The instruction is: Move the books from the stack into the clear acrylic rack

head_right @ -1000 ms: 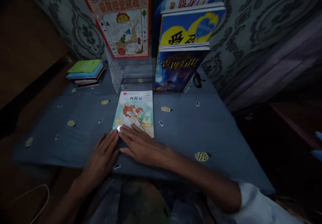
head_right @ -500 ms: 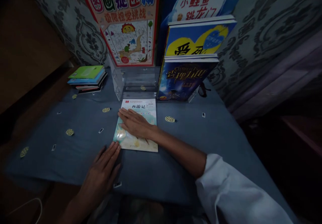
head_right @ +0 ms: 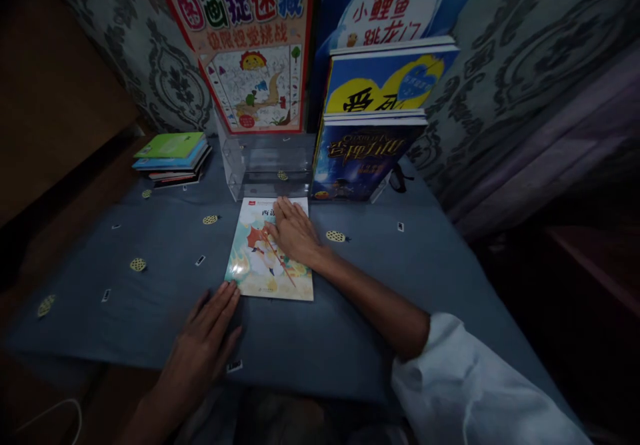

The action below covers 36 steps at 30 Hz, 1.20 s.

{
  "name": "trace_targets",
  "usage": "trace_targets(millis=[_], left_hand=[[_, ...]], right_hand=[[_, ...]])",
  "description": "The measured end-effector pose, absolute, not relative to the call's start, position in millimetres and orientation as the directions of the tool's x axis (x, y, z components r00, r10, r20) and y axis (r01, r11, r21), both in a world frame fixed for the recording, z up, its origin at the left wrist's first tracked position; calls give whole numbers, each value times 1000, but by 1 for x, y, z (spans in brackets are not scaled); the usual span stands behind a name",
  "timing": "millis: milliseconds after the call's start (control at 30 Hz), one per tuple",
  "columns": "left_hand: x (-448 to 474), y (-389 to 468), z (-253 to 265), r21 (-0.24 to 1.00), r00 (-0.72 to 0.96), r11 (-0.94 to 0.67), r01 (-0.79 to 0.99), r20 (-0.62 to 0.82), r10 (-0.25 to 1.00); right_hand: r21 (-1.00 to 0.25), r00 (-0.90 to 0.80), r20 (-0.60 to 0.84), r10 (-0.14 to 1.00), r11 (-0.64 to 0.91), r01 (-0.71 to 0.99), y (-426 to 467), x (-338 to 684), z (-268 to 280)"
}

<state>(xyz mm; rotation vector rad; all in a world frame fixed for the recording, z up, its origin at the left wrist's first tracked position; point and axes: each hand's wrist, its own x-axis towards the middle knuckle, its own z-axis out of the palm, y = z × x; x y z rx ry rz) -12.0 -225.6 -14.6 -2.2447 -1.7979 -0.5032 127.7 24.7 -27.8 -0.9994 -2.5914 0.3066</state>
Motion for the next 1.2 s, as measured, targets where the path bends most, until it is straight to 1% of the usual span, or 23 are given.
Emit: trace_targets(millis=[133,233,300,467,567,667,767,900,1033,1200], left_hand=[[-16,-227,-12,66,195,-235,970,372,908],[-24,-221,-8,110,198,-246,963,329,923],[-33,-210,-6,123,211,-257,959,299,931],[-57,-152,-4,138,245,-279,950,223,943],[-70,-106,-6,163,253,-294,942,234,939],[-75,-65,-6,128,247,-280,951,230,941],[-69,-37,-5,89,264,-295,951,258,929],[-49,-18,-4,80,312,-342,936,258,915],[-27,-4,-3,86,358,-385,919,233,904],[-6,9,-2,55,437,-460,886,227,870]], right_hand=[[-364,-590,286,755,655,662,23,146,-39],[-405,-540,333,773,634,659,19,159,-46],[-423,-530,337,778,629,652,15,164,-49],[-453,-530,304,791,610,650,13,169,-46],[-479,-535,320,782,620,621,14,171,-46],[-498,-543,321,776,626,600,16,174,-47],[-528,-542,305,783,613,588,17,176,-47],[-616,-498,315,808,573,540,21,179,-46],[-738,-432,331,839,516,435,24,181,-46],[-836,-391,278,877,421,352,25,184,-42]])
